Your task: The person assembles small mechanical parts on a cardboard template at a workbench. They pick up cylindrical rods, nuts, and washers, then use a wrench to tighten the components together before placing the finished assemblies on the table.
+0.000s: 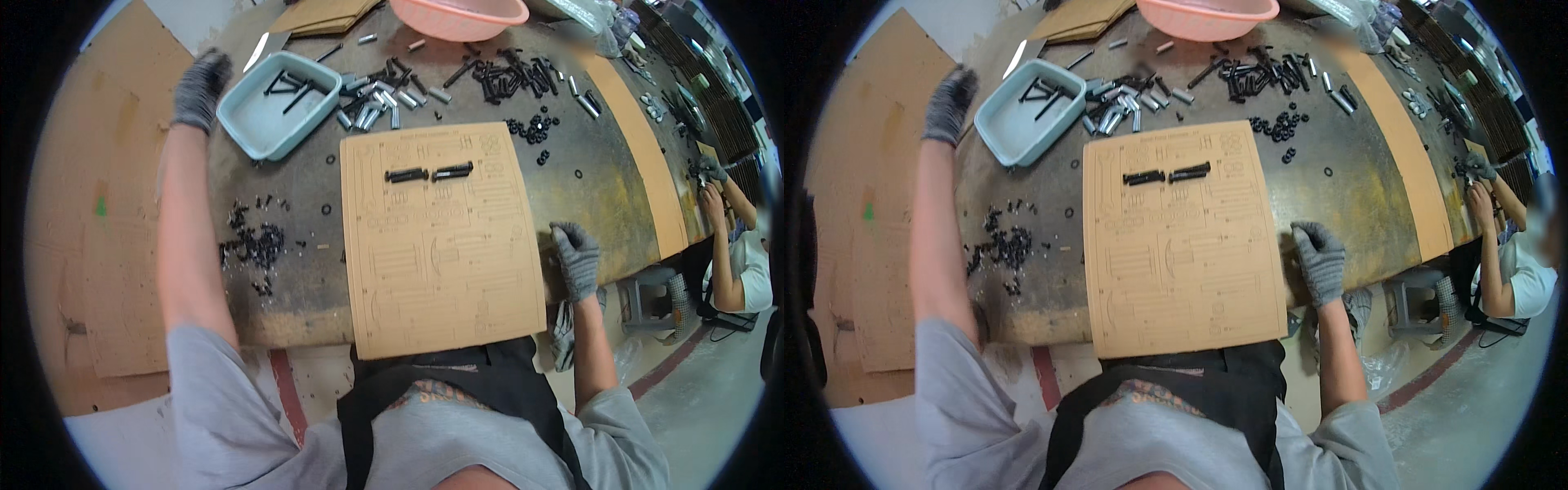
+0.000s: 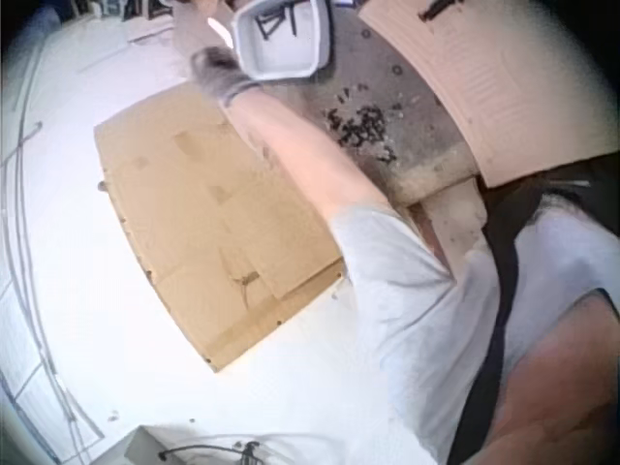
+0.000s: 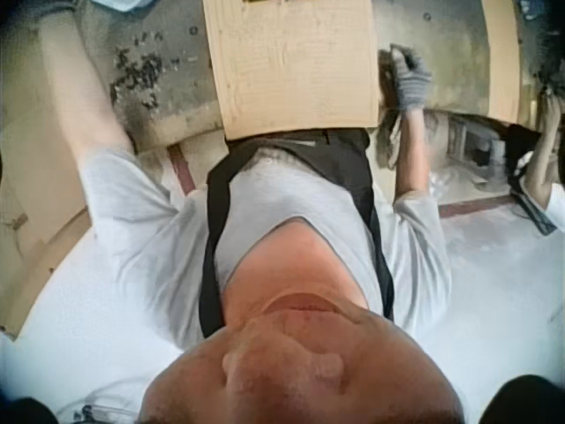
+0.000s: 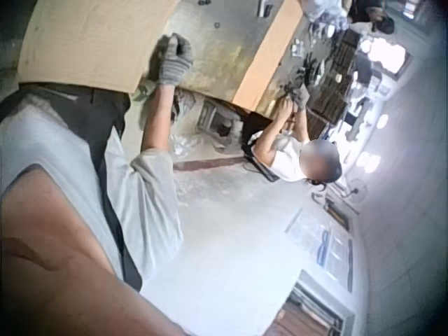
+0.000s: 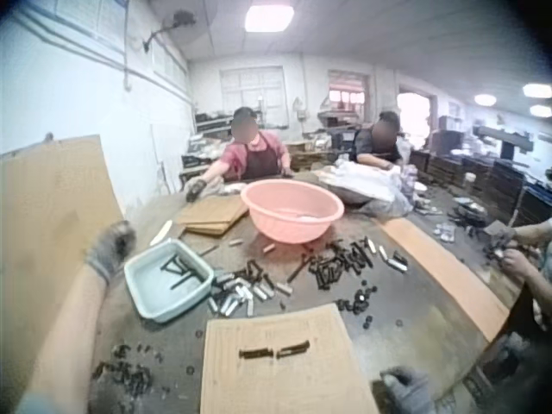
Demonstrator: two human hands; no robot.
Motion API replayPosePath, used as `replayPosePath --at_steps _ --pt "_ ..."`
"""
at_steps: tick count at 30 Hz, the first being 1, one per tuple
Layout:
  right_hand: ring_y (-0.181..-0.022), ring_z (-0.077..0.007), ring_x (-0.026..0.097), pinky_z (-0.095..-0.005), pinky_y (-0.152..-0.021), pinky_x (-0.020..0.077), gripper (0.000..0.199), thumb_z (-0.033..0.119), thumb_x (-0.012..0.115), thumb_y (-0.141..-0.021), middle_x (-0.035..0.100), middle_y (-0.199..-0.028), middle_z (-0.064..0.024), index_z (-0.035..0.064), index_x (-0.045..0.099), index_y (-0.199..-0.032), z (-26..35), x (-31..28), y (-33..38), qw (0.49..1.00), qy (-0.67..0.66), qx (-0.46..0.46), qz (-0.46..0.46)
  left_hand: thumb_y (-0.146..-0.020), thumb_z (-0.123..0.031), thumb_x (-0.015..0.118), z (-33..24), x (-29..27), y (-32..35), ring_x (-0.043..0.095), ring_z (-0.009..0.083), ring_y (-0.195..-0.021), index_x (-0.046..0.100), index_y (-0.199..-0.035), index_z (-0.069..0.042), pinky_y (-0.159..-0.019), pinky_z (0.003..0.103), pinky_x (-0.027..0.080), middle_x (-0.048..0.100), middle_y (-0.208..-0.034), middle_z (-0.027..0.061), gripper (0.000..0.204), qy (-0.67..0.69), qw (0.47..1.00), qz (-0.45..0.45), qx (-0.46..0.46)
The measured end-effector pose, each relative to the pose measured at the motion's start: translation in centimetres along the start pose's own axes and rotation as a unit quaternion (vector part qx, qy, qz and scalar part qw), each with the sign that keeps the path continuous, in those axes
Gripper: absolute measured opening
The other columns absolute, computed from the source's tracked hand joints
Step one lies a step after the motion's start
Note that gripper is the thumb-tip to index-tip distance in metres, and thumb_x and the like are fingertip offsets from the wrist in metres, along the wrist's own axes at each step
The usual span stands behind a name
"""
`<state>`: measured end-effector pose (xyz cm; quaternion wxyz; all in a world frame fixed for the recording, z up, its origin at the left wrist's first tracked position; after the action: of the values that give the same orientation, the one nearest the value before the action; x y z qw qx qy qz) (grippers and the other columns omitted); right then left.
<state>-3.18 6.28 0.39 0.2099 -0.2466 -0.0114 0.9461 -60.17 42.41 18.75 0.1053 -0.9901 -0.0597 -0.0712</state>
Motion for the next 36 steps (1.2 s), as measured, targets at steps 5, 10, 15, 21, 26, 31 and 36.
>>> replayPosePath --at_steps 5,10,15,21,26,31,36 --pt "-0.077 -0.0151 0.063 -0.027 -0.073 0.0505 0.015 0.008 0.064 -0.085 0.068 -0.086 -0.0098 0.0007 0.068 -0.098 9.9 3.9 -3.3 0.99 0.007 -0.135 0.035 -0.082 -0.02 0.068 7.5 9.1 19.1 0.061 0.0142 -0.082 0.069 -0.105 -0.005 -0.077 0.029 0.05 0.068 -0.089 0.0045 0.028 -0.342 0.932 0.118 0.003" --pt "-0.087 -0.0277 0.064 -0.0372 -0.077 0.0513 0.029 0.021 0.067 -0.081 0.062 -0.102 -0.0117 0.009 0.064 -0.107 13.6 12.2 -8.2 0.925 0.212 -0.277 0.152 -0.082 -0.03 0.066 10.2 16.3 24.3 0.063 0.0282 -0.097 0.065 -0.113 -0.01 -0.088 0.039 0.048 0.064 -0.108 0.0119 0.037 -0.523 0.818 0.208 0.115" --pt "-0.085 -0.0289 0.063 -0.0372 -0.08 0.0501 0.034 0.028 0.072 -0.077 0.062 -0.098 -0.0106 0.0111 0.066 -0.105 12.0 16.3 -8.8 0.883 0.266 -0.316 0.222 -0.078 -0.032 0.072 12.0 18.9 24.2 0.063 0.0268 -0.095 0.065 -0.112 -0.01 -0.086 0.036 0.049 0.064 -0.106 0.011 0.041 -0.541 0.793 0.262 0.1" --pt "-0.083 -0.0295 0.063 -0.0379 -0.076 0.0515 0.025 0.025 0.071 -0.078 0.063 -0.093 -0.0105 0.0123 0.069 -0.099 11.3 16.5 -8.6 0.913 0.248 -0.257 0.198 -0.078 -0.025 0.07 13.7 19.4 23.6 0.063 0.0271 -0.09 0.069 -0.1 -0.008 -0.081 0.037 0.05 0.064 -0.094 0.0103 0.027 -0.493 0.816 0.293 0.08" --pt "-0.087 -0.0295 0.062 -0.0391 -0.076 0.0507 0.024 0.028 0.066 -0.081 0.061 -0.096 -0.0111 0.0126 0.069 -0.1 10.9 17.0 -8.8 0.918 0.235 -0.252 0.194 -0.079 -0.023 0.069 14.0 19.8 23.7 0.063 0.0264 -0.089 0.069 -0.098 -0.009 -0.08 0.036 0.05 0.064 -0.094 0.0095 0.024 -0.498 0.812 0.289 0.096" --pt "-0.086 -0.0294 0.062 -0.0389 -0.076 0.0507 0.025 0.028 0.066 -0.081 0.062 -0.094 -0.0105 0.0124 0.069 -0.1 11.4 16.8 -9.2 0.915 0.224 -0.259 0.213 -0.079 -0.023 0.069 14.3 20.0 23.5 0.063 0.026 -0.088 0.069 -0.098 -0.01 -0.08 0.036 0.05 0.064 -0.094 0.0086 0.024 -0.49 0.819 0.283 0.097" --pt "-0.086 -0.0317 0.06 -0.0408 -0.074 0.0489 0.019 0.026 0.065 -0.082 0.06 -0.091 -0.0123 0.011 0.069 -0.094 12.7 17.7 -8.4 0.907 0.209 -0.301 0.209 -0.078 -0.023 0.068 14.4 19.1 24.1 0.061 0.027 -0.089 0.069 -0.093 -0.009 -0.079 0.038 0.049 0.063 -0.093 0.0091 0.021 -0.484 0.828 0.255 0.127"
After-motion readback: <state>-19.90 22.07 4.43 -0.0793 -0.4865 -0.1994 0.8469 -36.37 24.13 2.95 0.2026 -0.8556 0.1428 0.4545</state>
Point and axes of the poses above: each hand's wrist, its own y-axis away from the middle knuckle, its own x-axis out of the palm, z = x × y, the point moved 7 cm from there along -y, towards the middle knuckle
